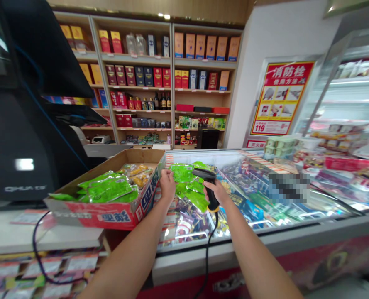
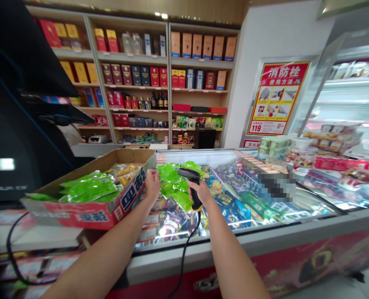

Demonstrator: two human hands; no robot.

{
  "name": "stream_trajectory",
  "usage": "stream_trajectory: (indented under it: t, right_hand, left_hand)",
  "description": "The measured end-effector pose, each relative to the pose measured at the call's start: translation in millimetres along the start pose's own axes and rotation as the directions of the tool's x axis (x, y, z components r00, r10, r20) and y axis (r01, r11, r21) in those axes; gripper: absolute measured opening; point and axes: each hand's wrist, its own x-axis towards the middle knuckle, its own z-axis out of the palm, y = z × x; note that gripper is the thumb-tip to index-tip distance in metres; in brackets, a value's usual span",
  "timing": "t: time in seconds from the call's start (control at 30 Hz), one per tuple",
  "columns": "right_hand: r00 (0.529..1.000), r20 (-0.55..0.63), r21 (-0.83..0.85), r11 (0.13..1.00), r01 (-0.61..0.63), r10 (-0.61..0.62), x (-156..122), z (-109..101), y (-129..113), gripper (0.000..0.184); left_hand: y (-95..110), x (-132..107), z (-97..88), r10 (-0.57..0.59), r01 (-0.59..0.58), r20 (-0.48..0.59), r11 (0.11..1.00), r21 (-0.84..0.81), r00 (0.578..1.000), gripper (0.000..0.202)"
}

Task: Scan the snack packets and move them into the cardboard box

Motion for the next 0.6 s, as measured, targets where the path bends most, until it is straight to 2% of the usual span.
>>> stream_trajectory:
  t: [0.17,0.27,0.33,0.43,0.53,0.6]
  right_hand:
    - [1.000,0.002,0.022,1.000,0.017,-0.017,-2,3,0,0.032]
    - [0.999,0.014,0.049,0.998,0.048,-0.049,-4,10,-7,0.033]
    - [0.996,0.042,0.065,0.995,0.075,-0.078,-5,18,-15,0.034]
    - [0.989,0.109,0.068,0.993,0.096,-0.103,-6,36,-33,0.034]
    - [0.979,0.175,0.073,0.993,0.097,-0.109,-7,63,-52,0.034]
    - [0.965,0.230,0.063,0.992,0.112,-0.123,-6,83,-60,0.032]
  left_hand:
    - [13,-6,2.2,-0.044,0.044,-0.004,0.998,-0.036,0.999,0.007]
    - [41,-10,0.7,-0.031,0.031,0.009,0.997,-0.065,0.999,0.025]
    - [66,-10,-6.1,-0.023,0.027,0.057,0.998,-0.055,0.998,0.030]
    - [104,-8,-29.2,-0.001,0.001,0.087,1.000,0.004,0.996,0.028]
    - [130,-3,-67.0,0.066,-0.065,-0.006,0.991,0.115,0.998,0.029]
    - [137,2,-96.6,0.107,-0.086,-0.085,0.970,0.227,0.991,0.032]
